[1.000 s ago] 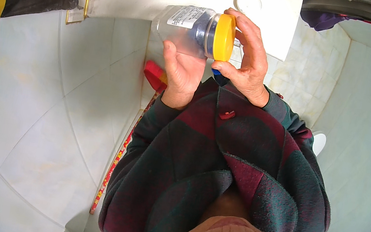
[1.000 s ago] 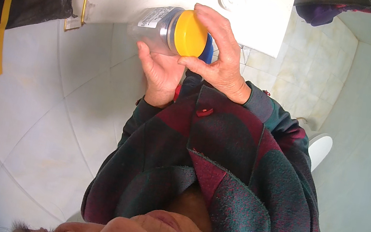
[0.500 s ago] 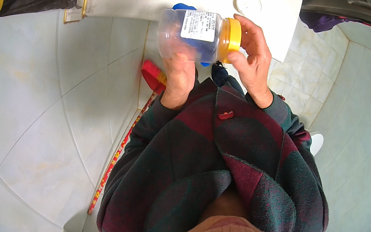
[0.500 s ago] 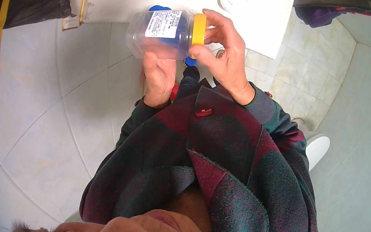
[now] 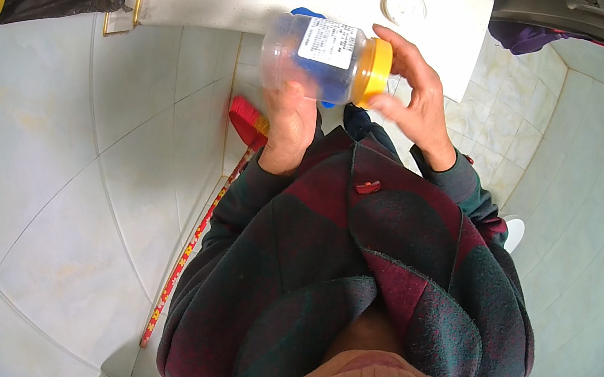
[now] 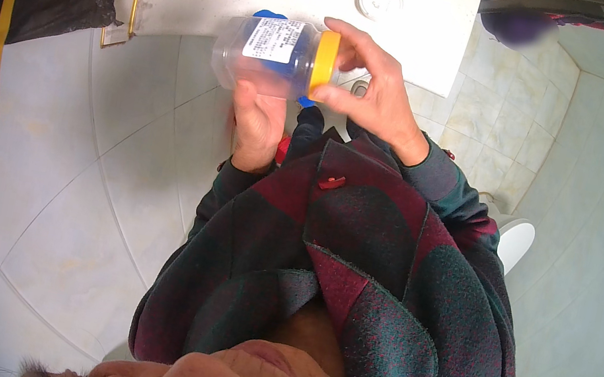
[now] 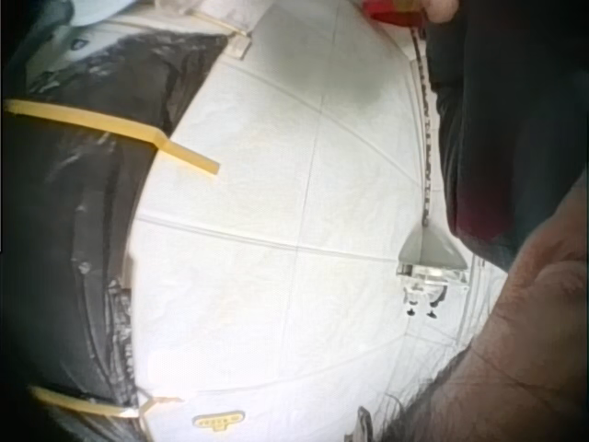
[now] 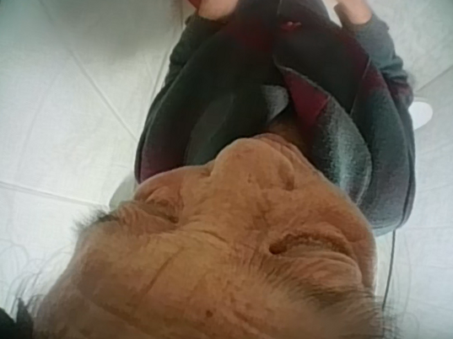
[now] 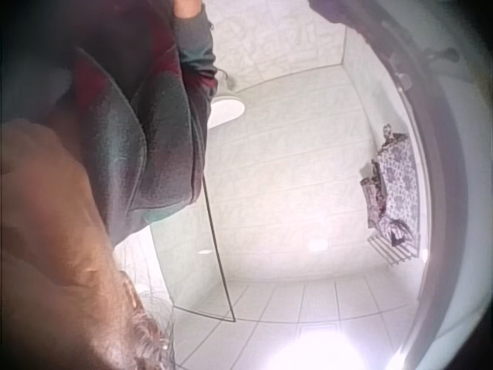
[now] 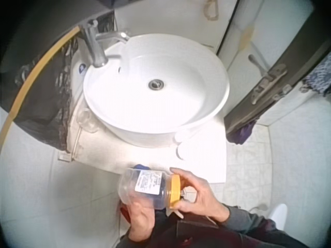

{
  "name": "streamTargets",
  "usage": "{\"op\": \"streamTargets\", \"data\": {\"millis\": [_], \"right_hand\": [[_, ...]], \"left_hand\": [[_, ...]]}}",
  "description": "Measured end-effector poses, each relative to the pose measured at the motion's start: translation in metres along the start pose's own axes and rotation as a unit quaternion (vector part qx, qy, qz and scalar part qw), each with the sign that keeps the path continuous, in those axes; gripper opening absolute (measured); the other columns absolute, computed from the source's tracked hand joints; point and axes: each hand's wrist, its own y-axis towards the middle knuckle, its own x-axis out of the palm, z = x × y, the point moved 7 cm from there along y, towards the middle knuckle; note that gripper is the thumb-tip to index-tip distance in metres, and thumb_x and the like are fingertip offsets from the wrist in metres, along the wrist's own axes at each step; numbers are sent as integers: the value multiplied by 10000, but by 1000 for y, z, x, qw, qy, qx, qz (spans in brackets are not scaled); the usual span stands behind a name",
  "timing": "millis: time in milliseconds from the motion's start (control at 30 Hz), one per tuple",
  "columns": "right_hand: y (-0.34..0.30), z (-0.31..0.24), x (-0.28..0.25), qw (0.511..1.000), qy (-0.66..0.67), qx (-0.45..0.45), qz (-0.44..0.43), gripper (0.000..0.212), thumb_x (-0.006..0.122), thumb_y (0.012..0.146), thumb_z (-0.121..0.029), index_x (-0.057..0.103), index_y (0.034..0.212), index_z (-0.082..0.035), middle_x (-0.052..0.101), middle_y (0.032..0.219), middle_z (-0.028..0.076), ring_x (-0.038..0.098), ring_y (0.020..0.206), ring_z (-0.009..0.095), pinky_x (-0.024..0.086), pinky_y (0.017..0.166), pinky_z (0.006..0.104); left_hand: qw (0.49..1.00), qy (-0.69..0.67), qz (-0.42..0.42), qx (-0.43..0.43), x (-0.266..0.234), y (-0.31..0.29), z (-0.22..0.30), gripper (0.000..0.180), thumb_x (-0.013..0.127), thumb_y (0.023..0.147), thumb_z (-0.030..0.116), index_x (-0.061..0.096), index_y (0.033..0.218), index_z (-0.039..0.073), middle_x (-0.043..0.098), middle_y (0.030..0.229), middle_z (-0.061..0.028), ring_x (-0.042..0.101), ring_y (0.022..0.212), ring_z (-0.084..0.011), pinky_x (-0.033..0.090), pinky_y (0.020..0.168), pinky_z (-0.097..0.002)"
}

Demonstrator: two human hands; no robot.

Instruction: The person wipes the bathroom sink countertop and several small containers with a blue cloth. They open and close container lids, wipe the exterior of each container, and wipe the countertop surface. The person briefly moves a blue plastic bag and returns to wiping the sink area.

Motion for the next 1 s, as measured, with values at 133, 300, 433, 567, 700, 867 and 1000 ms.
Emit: {"op": "streamTargets", "data": {"millis": [133, 300, 433, 567, 700, 867, 1000], "right_hand": [[-3, 22, 1, 975, 182, 128, -11, 799, 658, 748, -486, 395, 1365, -51, 547, 1198, 134, 552, 1032, 202, 459, 796, 294], [-2, -4, -3, 996, -42, -62, 50, 878, 680, 722, -556, 376, 1378, -58, 506, 1291, 146, 531, 1115, 268, 455, 863, 338], [-4, 0, 5, 999, -19, -10, 26, 798, 721, 720, -437, 410, 1343, -48, 534, 1238, 139, 542, 1095, 242, 439, 892, 338], [-10, 31, 21, 930, 304, 209, -5, 595, 570, 839, -446, 476, 1236, -12, 597, 1037, 129, 605, 866, 203, 506, 726, 310], [-14, 37, 38, 845, 451, 276, -83, 644, 484, 876, -524, 457, 1243, 4, 610, 997, 139, 624, 809, 202, 530, 663, 308], [-6, 20, 16, 991, 114, 66, -13, 835, 635, 768, -539, 342, 1384, -58, 558, 1191, 148, 571, 1045, 237, 481, 807, 326], [-7, 2, 20, 998, -47, -29, -32, 847, 803, 660, -303, 393, 1363, -68, 555, 1194, 88, 548, 1048, 197, 447, 855, 314]], "left_hand": [[999, 22, -32, 19, 2, -1, 2, 769, 645, 788, 501, 352, 1341, 53, 431, 1325, -69, 398, 1241, -216, 316, 1044, -398], [1000, -7, 13, -17, -8, 0, -3, 779, 645, 790, 498, 343, 1349, 48, 438, 1315, -71, 407, 1229, -220, 318, 1041, -393], [1000, 2, -1, -14, -1, 1, 0, 814, 667, 768, 496, 335, 1353, 36, 439, 1310, -80, 405, 1233, -225, 313, 1045, -387], [998, 43, -37, 12, 8, -2, 14, 848, 747, 714, 419, 336, 1343, 26, 437, 1285, -78, 417, 1206, -204, 329, 1027, -366], [996, 72, -49, 17, 5, -2, 19, 867, 782, 692, 380, 334, 1340, 16, 441, 1266, -81, 432, 1180, -195, 339, 1016, -352], [998, 54, -15, 4, -11, -6, 15, 846, 680, 765, 473, 303, 1370, 17, 409, 1342, -91, 386, 1254, -224, 292, 1063, -393], [999, 43, -23, -11, -13, -9, 10, 780, 631, 811, 478, 317, 1366, 30, 409, 1349, -83, 386, 1258, -224, 306, 1056, -397]]}}
